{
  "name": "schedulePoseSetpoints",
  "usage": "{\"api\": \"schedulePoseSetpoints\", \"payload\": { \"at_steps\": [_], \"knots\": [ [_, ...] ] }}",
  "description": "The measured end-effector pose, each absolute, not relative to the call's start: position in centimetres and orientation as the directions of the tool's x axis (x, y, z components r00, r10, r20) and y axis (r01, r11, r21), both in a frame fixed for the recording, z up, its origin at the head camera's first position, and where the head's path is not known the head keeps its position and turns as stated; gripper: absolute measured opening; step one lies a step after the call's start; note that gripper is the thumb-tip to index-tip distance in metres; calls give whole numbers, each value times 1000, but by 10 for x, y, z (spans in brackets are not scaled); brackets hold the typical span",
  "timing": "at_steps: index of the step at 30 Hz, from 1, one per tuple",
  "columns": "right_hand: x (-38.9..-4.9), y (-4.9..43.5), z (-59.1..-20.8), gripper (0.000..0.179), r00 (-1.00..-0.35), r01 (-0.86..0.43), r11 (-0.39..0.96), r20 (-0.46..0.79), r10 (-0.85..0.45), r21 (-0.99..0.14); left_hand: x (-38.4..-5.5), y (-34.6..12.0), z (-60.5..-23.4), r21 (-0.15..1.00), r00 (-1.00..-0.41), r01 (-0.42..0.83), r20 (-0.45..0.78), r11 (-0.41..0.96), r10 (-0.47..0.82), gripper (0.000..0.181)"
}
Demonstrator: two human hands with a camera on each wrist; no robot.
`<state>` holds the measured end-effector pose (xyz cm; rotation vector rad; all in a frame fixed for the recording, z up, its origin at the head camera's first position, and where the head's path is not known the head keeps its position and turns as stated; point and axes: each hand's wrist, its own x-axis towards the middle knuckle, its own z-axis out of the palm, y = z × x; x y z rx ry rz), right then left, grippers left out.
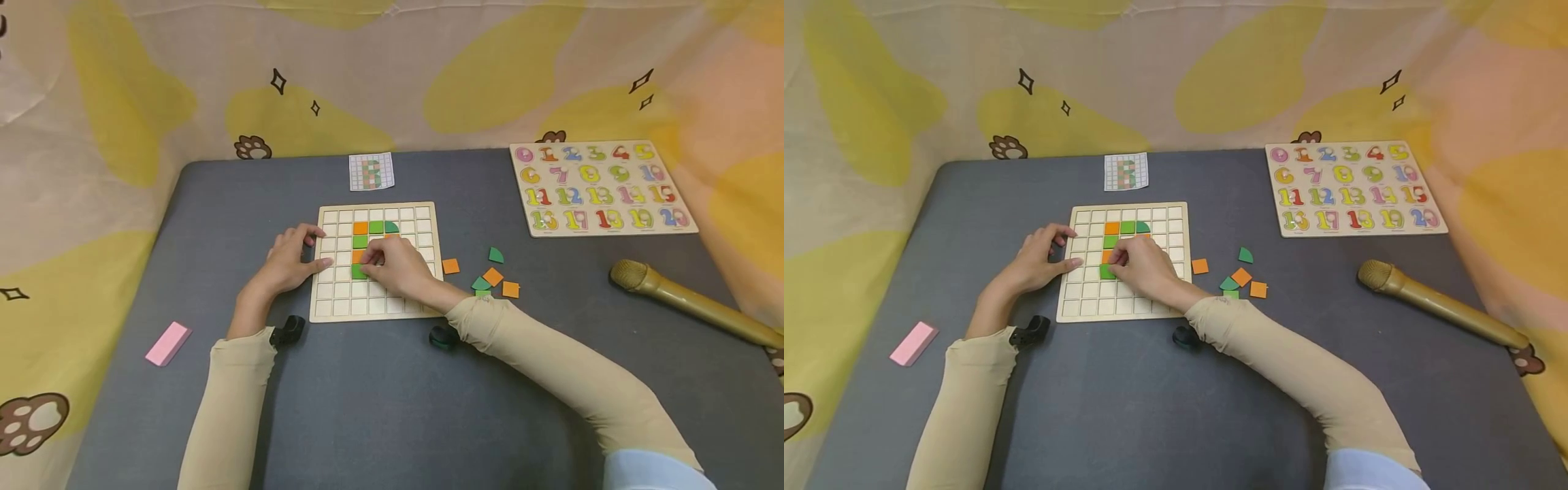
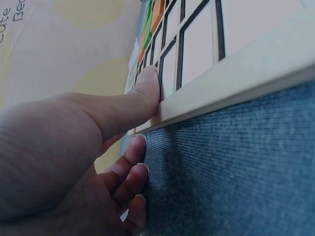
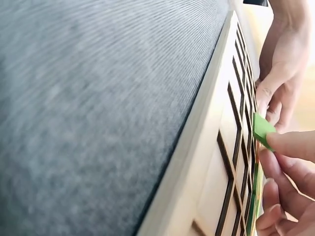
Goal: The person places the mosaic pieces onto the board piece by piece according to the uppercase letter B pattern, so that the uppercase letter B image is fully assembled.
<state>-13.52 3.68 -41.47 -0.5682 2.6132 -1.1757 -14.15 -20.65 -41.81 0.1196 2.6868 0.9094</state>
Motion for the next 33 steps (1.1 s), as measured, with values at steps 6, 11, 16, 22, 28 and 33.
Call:
{"api": "schedulePoseSetpoints", "payload": {
  "at_steps": [6,11,16,22,28,33],
  "knots": [
    [-135,35,-413,3,-906,-276,673,-48,-421,-686,-141,-207,-418,601,-951,-13,-255,799,175,55],
    [-138,48,-410,6,-900,-288,660,-39,-434,-694,-142,-206,-417,603,-951,-12,-253,798,177,55],
    [-147,74,-408,11,-894,-305,634,-17,-448,-710,-142,-205,-416,606,-950,-16,-257,795,177,55],
    [-157,114,-407,15,-909,-274,645,-27,-415,-713,-141,-206,-416,605,-951,-15,-255,796,176,55],
    [-169,152,-410,18,-924,-222,663,-62,-377,-715,-141,-206,-418,606,-952,-10,-248,795,177,55],
    [-177,176,-409,21,-903,-190,710,-163,-398,-678,-141,-207,-418,613,-952,-16,-252,790,176,55]
  ]
}}
